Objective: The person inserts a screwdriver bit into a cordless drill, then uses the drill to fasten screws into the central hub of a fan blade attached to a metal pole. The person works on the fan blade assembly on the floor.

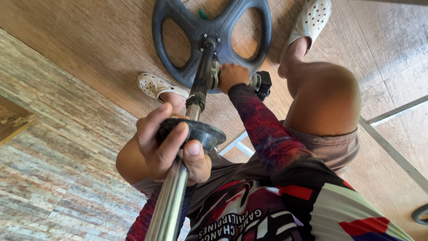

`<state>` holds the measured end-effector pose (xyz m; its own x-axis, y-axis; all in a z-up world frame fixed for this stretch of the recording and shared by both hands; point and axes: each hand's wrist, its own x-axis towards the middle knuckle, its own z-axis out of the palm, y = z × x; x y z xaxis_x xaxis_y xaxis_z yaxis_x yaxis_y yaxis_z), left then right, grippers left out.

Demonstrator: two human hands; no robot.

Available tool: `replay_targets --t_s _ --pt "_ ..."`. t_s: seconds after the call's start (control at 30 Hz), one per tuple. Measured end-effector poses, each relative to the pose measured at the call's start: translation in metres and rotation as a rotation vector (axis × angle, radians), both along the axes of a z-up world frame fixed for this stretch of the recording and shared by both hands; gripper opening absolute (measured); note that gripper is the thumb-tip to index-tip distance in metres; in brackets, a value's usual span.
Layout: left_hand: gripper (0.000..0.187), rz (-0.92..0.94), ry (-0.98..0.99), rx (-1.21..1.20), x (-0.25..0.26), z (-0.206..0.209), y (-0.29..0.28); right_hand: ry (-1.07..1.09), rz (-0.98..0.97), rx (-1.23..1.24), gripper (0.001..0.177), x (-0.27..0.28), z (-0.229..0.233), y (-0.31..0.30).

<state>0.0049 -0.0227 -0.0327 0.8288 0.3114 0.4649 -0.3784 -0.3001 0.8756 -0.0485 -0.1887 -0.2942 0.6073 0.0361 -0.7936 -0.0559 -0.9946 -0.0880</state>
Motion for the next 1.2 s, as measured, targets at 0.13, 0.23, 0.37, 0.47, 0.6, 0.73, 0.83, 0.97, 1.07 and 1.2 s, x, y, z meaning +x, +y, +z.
replay_targets --t_s 0.13,0.23,0.37,0.47,0.6,0.73,0.83,0.97,1.07,1.2 --pt "0.027 -0.012 0.109 0.065 -0.002 0.009 0.004 -0.042 0.181 -0.036 0.025 -0.015 -0.022 0.000" --pt "0.025 -0.020 0.250 0.112 -0.013 0.023 0.004 -0.157 0.172 -0.022 0.031 -0.029 -0.022 -0.003" --pt "0.023 0.008 0.232 0.171 -0.015 0.021 0.006 -0.125 0.130 0.037 0.043 -0.018 -0.010 -0.007" --pt "0.023 -0.018 0.239 0.225 -0.014 0.012 0.009 -0.062 0.105 0.067 0.039 -0.008 0.009 -0.035" --pt "0.018 0.038 0.189 0.107 -0.014 0.004 -0.002 -0.055 -0.045 0.234 0.034 -0.035 0.057 -0.067" --pt "0.013 0.048 0.230 0.027 -0.009 0.006 -0.004 -0.257 -0.092 0.372 0.032 -0.055 0.106 -0.079" --pt "0.011 0.007 0.232 -0.034 -0.008 0.004 0.000 -0.111 -0.522 0.534 0.028 -0.070 0.142 -0.091" --pt "0.011 -0.009 0.289 -0.101 -0.012 0.004 0.004 -0.004 -0.867 1.006 0.019 -0.094 0.204 -0.115" --pt "0.016 0.056 0.395 -0.079 -0.011 0.001 0.003 0.165 -1.020 1.146 0.017 -0.108 0.261 -0.139" --pt "0.020 0.104 0.558 0.032 -0.009 -0.001 0.004 0.179 -1.025 1.455 0.042 -0.135 0.342 -0.157"
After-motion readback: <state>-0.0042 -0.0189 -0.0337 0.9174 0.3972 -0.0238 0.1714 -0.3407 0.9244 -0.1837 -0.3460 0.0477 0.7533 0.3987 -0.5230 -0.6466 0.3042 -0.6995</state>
